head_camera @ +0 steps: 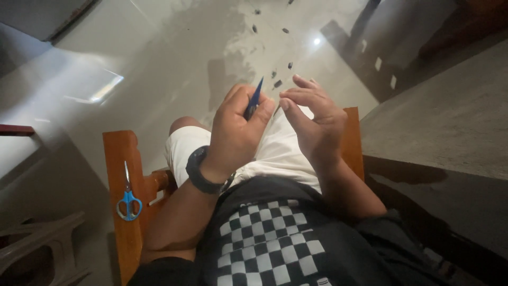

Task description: Attaching small lead split shot weights to a fishing line using hands and scissors.

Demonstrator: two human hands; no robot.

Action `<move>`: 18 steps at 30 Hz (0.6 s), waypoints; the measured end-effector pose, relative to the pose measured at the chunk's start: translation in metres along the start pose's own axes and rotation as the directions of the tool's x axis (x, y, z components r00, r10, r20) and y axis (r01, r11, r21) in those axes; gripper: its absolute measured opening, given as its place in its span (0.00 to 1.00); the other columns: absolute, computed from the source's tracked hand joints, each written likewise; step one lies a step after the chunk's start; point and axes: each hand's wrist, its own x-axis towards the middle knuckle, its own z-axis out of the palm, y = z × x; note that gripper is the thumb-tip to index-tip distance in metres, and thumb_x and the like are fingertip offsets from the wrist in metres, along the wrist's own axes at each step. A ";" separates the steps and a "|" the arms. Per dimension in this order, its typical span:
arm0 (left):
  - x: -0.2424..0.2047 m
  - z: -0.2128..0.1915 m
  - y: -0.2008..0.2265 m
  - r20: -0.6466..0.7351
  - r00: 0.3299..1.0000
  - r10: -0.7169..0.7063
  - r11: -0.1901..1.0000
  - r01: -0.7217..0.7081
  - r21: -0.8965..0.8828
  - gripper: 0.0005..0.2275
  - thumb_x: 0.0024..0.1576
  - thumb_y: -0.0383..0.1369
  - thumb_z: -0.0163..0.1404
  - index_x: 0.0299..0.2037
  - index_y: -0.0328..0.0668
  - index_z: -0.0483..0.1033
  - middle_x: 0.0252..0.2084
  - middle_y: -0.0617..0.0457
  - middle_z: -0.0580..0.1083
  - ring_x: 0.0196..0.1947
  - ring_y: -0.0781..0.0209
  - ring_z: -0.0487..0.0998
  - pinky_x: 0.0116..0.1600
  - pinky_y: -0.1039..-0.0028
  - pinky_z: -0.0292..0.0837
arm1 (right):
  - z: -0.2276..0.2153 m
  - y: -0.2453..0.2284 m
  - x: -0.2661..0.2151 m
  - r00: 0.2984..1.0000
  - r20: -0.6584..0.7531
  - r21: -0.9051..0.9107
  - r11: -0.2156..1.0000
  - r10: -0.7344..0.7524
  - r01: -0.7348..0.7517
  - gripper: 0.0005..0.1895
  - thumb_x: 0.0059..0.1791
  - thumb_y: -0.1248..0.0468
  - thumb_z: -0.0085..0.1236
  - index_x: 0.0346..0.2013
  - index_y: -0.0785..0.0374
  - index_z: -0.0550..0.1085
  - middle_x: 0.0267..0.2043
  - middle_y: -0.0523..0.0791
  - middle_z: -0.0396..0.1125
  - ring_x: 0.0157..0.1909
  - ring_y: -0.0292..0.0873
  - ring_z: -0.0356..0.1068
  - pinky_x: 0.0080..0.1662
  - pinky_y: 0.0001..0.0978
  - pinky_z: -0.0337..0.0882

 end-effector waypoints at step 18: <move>-0.010 0.000 -0.008 -0.044 0.991 0.125 0.989 -0.121 0.080 0.06 0.55 0.30 0.44 0.28 0.38 0.67 0.25 0.47 0.67 0.28 0.50 0.71 0.35 0.70 0.65 | -0.002 0.028 0.001 0.812 0.376 0.525 0.619 0.447 -0.584 0.06 0.42 0.70 0.53 0.33 0.69 0.70 0.25 0.46 0.63 0.37 0.42 0.68 0.46 0.37 0.67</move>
